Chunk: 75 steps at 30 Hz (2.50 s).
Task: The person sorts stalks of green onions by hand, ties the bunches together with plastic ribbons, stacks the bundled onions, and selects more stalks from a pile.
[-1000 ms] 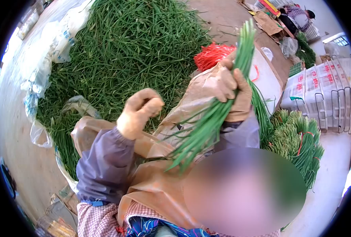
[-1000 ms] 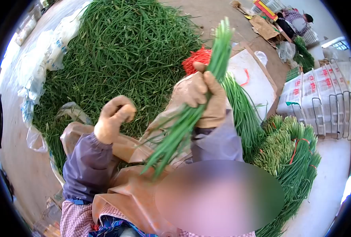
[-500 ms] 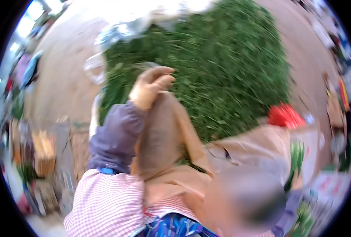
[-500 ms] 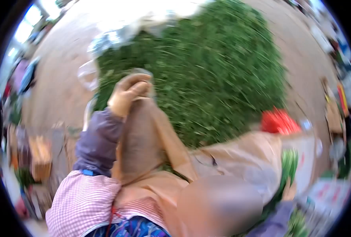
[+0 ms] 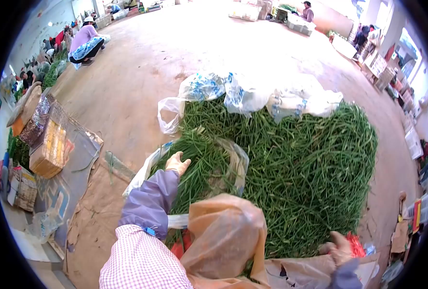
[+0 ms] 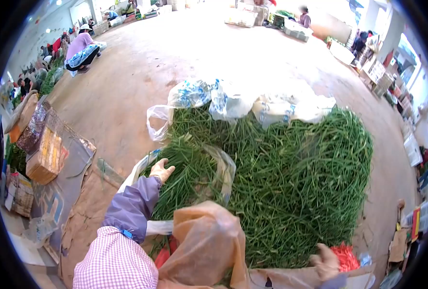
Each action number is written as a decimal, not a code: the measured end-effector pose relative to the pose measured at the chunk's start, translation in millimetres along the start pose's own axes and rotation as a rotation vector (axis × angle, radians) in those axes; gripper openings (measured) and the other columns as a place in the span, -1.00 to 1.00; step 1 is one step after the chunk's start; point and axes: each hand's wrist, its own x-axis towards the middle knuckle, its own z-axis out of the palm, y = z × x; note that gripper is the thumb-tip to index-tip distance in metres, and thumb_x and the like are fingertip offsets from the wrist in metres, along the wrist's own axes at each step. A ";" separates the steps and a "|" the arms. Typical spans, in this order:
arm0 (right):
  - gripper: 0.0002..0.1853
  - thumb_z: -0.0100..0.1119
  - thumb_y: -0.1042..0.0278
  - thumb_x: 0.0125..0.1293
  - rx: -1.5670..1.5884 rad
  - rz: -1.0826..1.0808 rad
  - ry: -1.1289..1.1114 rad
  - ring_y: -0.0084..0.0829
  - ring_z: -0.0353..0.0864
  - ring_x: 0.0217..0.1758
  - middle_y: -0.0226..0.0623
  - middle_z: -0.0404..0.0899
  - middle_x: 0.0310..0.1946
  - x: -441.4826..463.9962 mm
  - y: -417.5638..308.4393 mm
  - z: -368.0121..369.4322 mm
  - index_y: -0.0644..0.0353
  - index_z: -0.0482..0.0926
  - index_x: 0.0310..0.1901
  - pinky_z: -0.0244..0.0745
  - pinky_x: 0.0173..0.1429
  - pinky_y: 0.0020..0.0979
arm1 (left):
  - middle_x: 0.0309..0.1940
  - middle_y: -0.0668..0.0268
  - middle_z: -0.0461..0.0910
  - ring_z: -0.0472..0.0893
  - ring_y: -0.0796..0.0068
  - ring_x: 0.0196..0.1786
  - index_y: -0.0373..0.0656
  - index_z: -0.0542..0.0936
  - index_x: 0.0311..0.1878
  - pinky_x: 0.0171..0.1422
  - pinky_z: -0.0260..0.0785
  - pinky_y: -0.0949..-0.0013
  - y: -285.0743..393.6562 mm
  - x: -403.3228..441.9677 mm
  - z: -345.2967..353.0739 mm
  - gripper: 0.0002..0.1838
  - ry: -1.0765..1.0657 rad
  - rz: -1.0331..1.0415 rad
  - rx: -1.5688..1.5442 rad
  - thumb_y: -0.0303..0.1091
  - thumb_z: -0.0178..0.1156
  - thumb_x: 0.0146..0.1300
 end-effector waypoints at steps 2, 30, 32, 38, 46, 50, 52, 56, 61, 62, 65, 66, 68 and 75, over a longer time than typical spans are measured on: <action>-0.43 0.23 0.19 0.29 -0.093 -0.068 -0.242 -0.15 0.57 0.22 0.05 0.54 0.17 35.6 -67.5 61.1 0.21 0.41 0.30 0.45 0.30 -0.29 | 0.32 -0.03 0.42 0.36 0.05 0.40 -0.23 0.38 0.36 0.49 0.17 0.18 11.1 28.0 -8.9 -0.22 0.046 0.025 0.080 0.01 0.34 0.15; -0.48 0.08 0.26 0.43 0.563 -0.060 -0.920 -0.42 0.57 0.08 -0.18 0.55 0.11 157.4 -144.4 374.1 0.29 0.33 0.35 0.45 0.19 -0.44 | 0.34 -0.05 0.30 0.33 0.03 0.38 -0.27 0.35 0.31 0.49 0.13 0.08 -10.6 100.6 82.0 -0.11 -0.090 0.361 0.313 0.01 0.47 -0.03; -0.48 0.12 0.28 0.42 0.705 0.050 -0.944 -0.43 0.54 0.13 -0.21 0.53 0.16 150.1 -166.1 368.0 0.29 0.35 0.34 0.42 0.25 -0.44 | 0.32 -0.10 0.31 0.42 0.04 0.30 -0.34 0.29 0.35 0.45 0.23 0.21 2.2 115.7 59.3 0.04 -0.267 0.237 0.198 0.13 0.50 -0.08; -0.49 0.17 0.30 0.40 0.906 0.267 -0.980 -0.39 0.52 0.19 -0.21 0.51 0.21 146.5 -192.1 367.2 0.31 0.39 0.32 0.39 0.29 -0.43 | 0.45 0.14 0.25 0.29 0.21 0.46 -0.08 0.14 0.52 0.54 0.07 0.13 -18.5 192.4 35.2 0.19 -0.688 0.704 -0.218 -0.05 0.59 -0.19; -0.47 0.20 0.19 0.39 0.410 -0.174 -0.889 -0.39 0.53 0.18 -0.14 0.56 0.16 159.1 -196.1 360.9 0.35 0.42 0.28 0.39 0.28 -0.42 | 0.50 0.04 0.14 0.08 0.20 0.55 -0.23 0.24 0.47 0.60 -0.14 0.18 -21.8 182.1 58.8 0.20 -1.017 0.232 -0.017 0.29 0.49 -0.16; -0.48 0.19 0.20 0.39 0.361 -0.140 -0.918 -0.38 0.53 0.18 -0.13 0.56 0.16 161.8 -191.9 371.1 0.34 0.43 0.27 0.39 0.28 -0.41 | 0.50 -0.03 0.11 0.04 0.12 0.57 -0.24 0.28 0.45 0.62 -0.22 0.07 -24.3 186.6 55.2 0.20 -1.109 0.205 -0.223 0.23 0.54 -0.24; -0.48 0.18 0.20 0.39 0.348 -0.131 -0.917 -0.37 0.53 0.18 -0.13 0.56 0.16 162.1 -188.3 375.0 0.34 0.43 0.27 0.39 0.28 -0.40 | 0.48 -0.03 0.14 0.06 0.11 0.55 -0.24 0.30 0.42 0.60 -0.19 0.05 -21.2 182.4 46.4 0.19 -1.012 0.251 -0.188 0.21 0.54 -0.26; -0.49 0.17 0.20 0.39 0.332 -0.120 -0.925 -0.35 0.53 0.19 -0.12 0.57 0.16 163.0 -182.3 376.6 0.33 0.44 0.26 0.39 0.28 -0.39 | 0.43 -0.02 0.20 0.11 0.10 0.52 -0.25 0.34 0.38 0.58 -0.15 0.02 -1.3 170.3 39.8 0.15 -0.794 0.348 0.079 0.18 0.54 -0.29; -0.51 0.16 0.21 0.40 0.321 -0.122 -0.929 -0.33 0.53 0.19 -0.11 0.57 0.15 160.6 -182.7 379.6 0.33 0.45 0.26 0.39 0.28 -0.38 | 0.38 -0.01 0.26 0.17 0.09 0.48 -0.26 0.40 0.33 0.55 -0.10 -0.03 25.5 145.6 54.4 0.11 -0.601 0.439 0.585 0.14 0.55 -0.33; -0.51 0.16 0.21 0.40 0.323 -0.120 -0.930 -0.32 0.53 0.19 -0.10 0.57 0.15 160.0 -183.4 379.5 0.33 0.45 0.26 0.39 0.28 -0.38 | 0.37 -0.01 0.28 0.18 0.09 0.47 -0.26 0.41 0.31 0.54 -0.09 -0.04 29.0 139.5 58.7 0.10 -0.567 0.462 0.680 0.13 0.55 -0.34; -0.52 0.15 0.21 0.40 0.333 -0.129 -0.928 -0.31 0.53 0.20 -0.10 0.57 0.15 158.4 -178.8 381.0 0.32 0.46 0.25 0.39 0.28 -0.37 | 0.34 0.00 0.32 0.21 0.08 0.44 -0.27 0.44 0.28 0.52 -0.05 -0.07 29.4 125.9 67.4 0.07 -0.520 0.502 0.782 0.10 0.56 -0.37; -0.52 0.15 0.21 0.40 0.341 -0.132 -0.928 -0.31 0.53 0.20 -0.09 0.57 0.15 157.8 -176.0 382.6 0.32 0.46 0.25 0.39 0.28 -0.37 | 0.33 0.00 0.33 0.23 0.08 0.43 -0.27 0.45 0.27 0.52 -0.04 -0.08 27.7 120.7 69.2 0.06 -0.511 0.509 0.761 0.09 0.56 -0.37; -0.52 0.14 0.21 0.40 0.355 -0.141 -0.924 -0.30 0.53 0.20 -0.09 0.57 0.15 159.3 -166.8 387.8 0.32 0.46 0.25 0.39 0.28 -0.36 | 0.27 -0.02 0.39 0.28 0.04 0.40 -0.28 0.47 0.22 0.48 0.02 -0.07 4.9 120.6 86.4 0.00 -0.467 0.567 0.548 0.04 0.55 -0.37; -0.50 0.20 0.19 0.38 0.417 -0.089 -0.896 -0.38 0.56 0.13 -0.12 0.60 0.10 153.6 -208.8 362.0 0.34 0.47 0.24 0.42 0.24 -0.41 | -0.06 -0.08 0.61 0.59 -0.07 0.07 -0.28 0.44 0.16 0.20 0.42 0.13 -5.8 97.0 70.9 -0.20 -0.383 0.366 -0.076 -0.16 0.49 -0.22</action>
